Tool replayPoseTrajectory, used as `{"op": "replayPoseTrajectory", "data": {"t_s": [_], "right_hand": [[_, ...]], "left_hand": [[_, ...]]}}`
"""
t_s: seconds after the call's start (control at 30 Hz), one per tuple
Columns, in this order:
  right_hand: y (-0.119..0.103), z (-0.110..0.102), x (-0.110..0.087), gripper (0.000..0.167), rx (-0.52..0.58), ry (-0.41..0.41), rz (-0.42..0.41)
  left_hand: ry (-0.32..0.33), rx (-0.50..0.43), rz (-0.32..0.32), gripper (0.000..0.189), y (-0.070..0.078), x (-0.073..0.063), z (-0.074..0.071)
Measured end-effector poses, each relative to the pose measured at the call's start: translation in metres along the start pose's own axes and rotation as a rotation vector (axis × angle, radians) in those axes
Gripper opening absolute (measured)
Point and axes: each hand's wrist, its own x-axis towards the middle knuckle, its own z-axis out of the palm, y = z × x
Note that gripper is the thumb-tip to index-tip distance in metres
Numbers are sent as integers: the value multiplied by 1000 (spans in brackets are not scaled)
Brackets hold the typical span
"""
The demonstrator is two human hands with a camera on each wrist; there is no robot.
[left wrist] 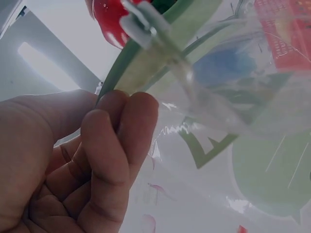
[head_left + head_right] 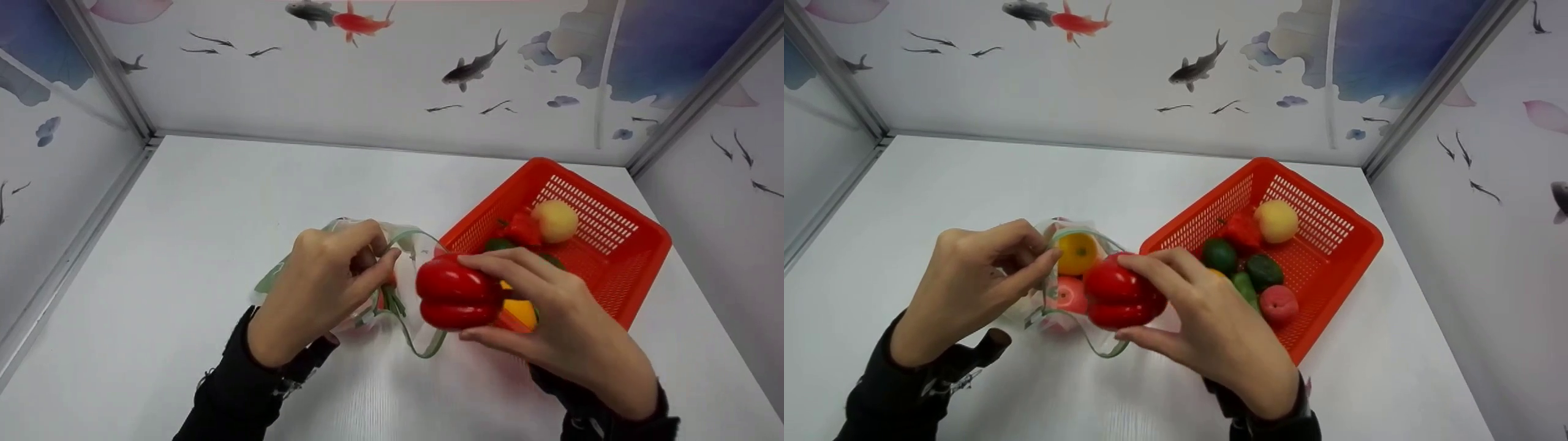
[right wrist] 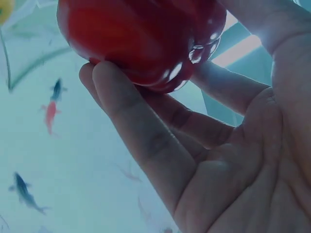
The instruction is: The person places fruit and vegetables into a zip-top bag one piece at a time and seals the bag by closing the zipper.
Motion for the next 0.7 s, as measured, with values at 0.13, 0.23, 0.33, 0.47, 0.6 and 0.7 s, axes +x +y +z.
{"op": "replayPoseTrajectory", "data": {"t_s": [0.13,0.23,0.33,0.47,0.6,0.7], "right_hand": [[-6,22,14,80,-55,-54,-58],[-8,39,24,79,-110,-63,-91],[-9,59,35,73,-168,-71,-109],[-8,87,48,65,-223,-101,-148],[-9,111,59,65,-301,-159,-193],[-13,122,66,69,-375,-229,-199]], "left_hand": [[-1,6,0,14,0,-1,-2],[8,15,9,13,-1,-2,-2],[22,30,23,14,-1,-2,-2],[33,33,35,17,0,-4,-2],[40,28,49,18,0,-5,-2],[45,45,62,19,0,-5,-3]]}}
